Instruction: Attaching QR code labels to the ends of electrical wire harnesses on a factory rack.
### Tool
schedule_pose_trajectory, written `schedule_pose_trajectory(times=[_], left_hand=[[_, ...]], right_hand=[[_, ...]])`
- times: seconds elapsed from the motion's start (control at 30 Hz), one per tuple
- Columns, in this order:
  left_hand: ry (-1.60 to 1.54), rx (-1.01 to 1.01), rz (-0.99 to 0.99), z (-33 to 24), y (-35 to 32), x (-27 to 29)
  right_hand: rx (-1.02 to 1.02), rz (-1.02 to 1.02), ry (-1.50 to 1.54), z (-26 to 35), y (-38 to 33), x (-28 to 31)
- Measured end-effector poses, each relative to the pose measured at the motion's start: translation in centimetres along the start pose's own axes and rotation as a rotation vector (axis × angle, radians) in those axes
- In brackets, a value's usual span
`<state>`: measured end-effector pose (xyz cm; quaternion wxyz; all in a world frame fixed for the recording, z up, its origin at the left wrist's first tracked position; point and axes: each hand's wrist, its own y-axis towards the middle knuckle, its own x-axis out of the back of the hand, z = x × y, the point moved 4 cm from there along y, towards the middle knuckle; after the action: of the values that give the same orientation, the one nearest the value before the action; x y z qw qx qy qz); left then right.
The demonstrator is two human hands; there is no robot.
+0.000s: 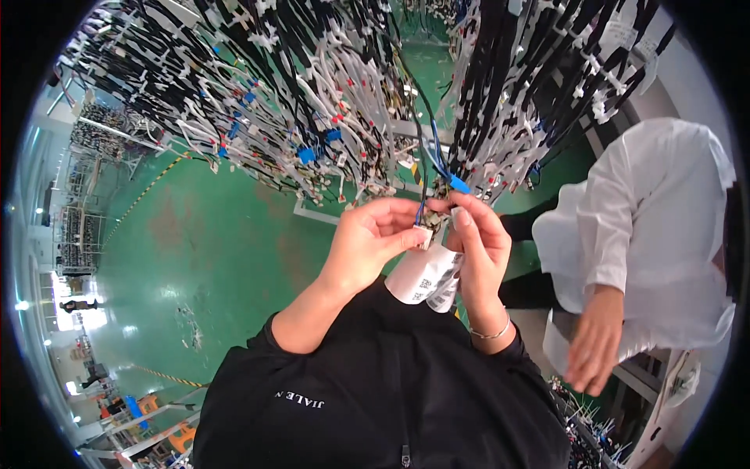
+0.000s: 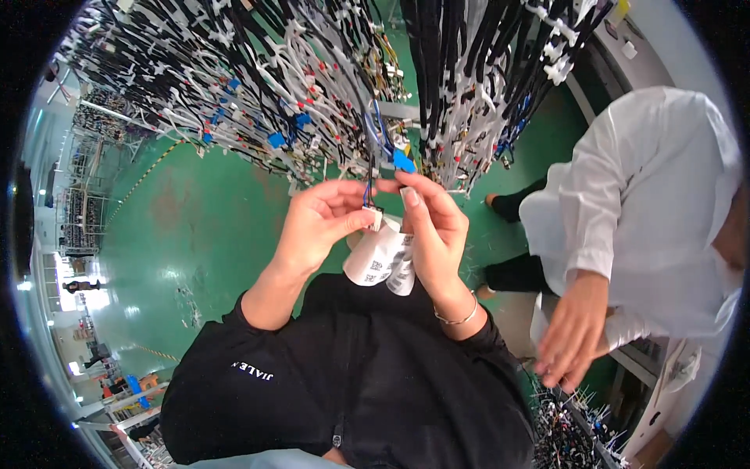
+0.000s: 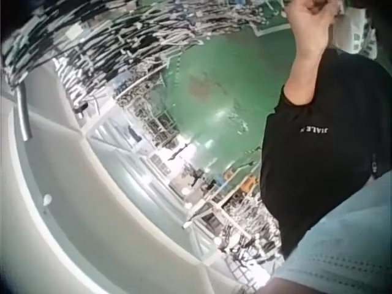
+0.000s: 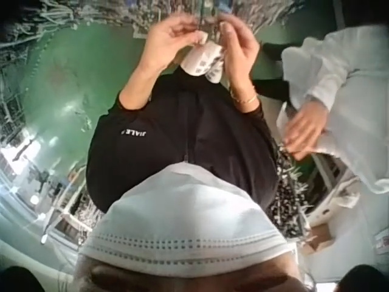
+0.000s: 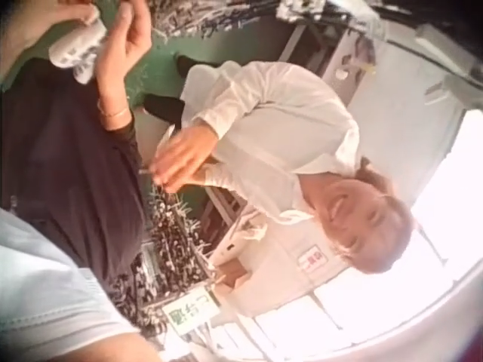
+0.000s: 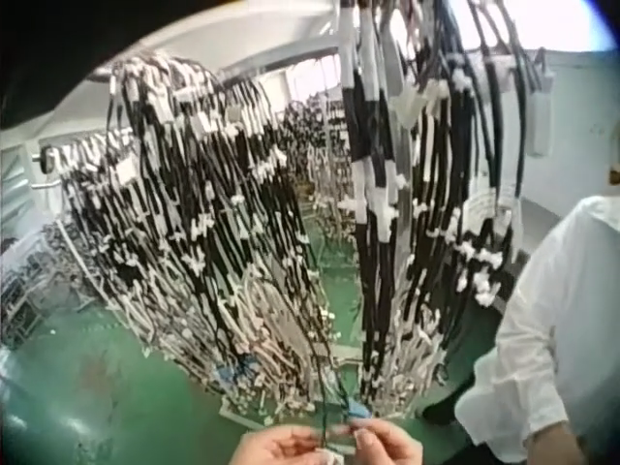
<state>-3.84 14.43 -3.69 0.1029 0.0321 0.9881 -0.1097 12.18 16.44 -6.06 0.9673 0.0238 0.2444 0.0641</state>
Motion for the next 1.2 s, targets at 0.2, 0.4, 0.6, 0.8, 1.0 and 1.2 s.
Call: schedule_pose_trajectory(times=[0.2, 0.4, 0.6, 0.8, 1.0, 1.2], left_hand=[[-0.019, -0.095, -0.037, -0.5, -0.5, -0.1], [0.128, -0.215, -0.082, -0.3, 1.3, -2.4], [0.136, -0.263, -0.094, -1.1, 2.1, -0.4], [0.505, -0.706, -0.319, -3.9, 7.4, 4.8], [0.625, -0.861, -0.745, -11.9, 14.6, 5.7], [0.568, -0.646, -0.933, -14.3, 23.4, 17.0]], right_hand=[[0.118, 0.067, -0.168, 0.5, -0.3, 0.8], [0.109, -0.029, -0.207, 0.3, -0.4, -0.2], [0.126, -0.15, -0.191, 1.0, -1.2, 0.2], [0.658, -0.183, -0.283, 5.3, -4.3, -0.2], [0.861, -0.301, -0.208, 6.1, -4.9, 0.6], [0.64, -0.465, -0.026, 6.8, -3.6, -0.4]])
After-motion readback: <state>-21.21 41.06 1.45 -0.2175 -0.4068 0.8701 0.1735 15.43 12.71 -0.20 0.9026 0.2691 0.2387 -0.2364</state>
